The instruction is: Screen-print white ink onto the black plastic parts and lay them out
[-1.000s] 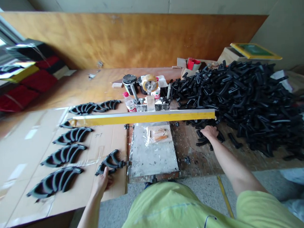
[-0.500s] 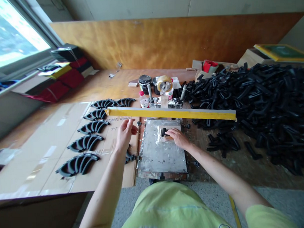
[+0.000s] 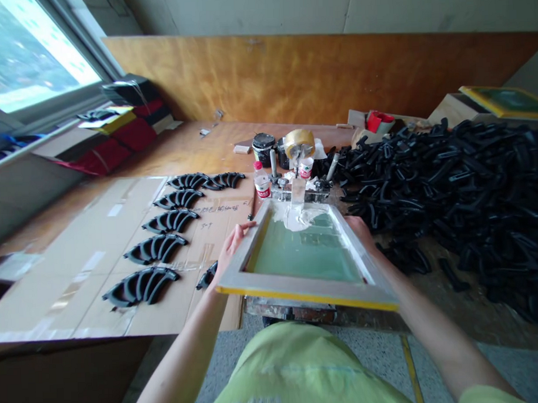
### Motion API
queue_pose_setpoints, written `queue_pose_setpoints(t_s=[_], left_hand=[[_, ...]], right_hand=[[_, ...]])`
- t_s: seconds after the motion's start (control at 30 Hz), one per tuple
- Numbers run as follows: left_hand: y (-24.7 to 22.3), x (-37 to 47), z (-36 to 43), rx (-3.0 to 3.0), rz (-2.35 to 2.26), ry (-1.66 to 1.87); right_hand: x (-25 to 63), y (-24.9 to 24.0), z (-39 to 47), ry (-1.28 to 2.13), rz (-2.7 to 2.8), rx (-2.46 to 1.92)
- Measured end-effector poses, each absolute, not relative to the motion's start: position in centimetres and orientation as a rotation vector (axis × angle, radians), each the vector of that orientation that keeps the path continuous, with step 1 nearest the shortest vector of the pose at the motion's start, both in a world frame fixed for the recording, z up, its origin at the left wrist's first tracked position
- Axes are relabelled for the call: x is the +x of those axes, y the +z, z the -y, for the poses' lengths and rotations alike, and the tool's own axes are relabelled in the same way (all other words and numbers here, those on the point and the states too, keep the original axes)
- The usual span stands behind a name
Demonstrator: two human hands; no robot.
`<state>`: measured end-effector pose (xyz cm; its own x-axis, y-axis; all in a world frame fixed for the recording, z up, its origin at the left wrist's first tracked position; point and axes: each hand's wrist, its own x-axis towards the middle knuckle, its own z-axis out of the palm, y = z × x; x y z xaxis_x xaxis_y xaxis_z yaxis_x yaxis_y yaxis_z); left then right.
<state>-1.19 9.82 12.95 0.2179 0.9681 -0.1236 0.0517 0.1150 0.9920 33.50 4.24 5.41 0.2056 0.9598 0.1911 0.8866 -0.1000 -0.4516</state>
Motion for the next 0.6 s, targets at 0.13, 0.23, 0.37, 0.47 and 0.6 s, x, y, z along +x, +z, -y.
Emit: queue_pose_setpoints(t_s=[0.13,0.23,0.37,0.47,0.6], left_hand=[[8.4,-2.5,-8.1,1.182,-1.179,0.716],[4.6,-2.4,-7.8,1.154,-1.193,0.68],[2.1,-2.1,-8.0,1.179,-1.234,0.696],[2.1,-2.1,-7.9,1.161,-1.224,0.702],[2.4,-2.1,-7.8,1.15,-1.224,0.706]], right_hand=[[33.5,8.3,-8.1,0.005,1.652,-1.871],[29.6,9.3,-12.2,-0.055,1.87,-1.739],[25.4,8.4,-14.4,0.126,2.106,-1.894],[24.5,7.4,-12.0,0.129,2.28,-1.828],[25.1,7.7,-8.0,0.204,2.544,-1.439]])
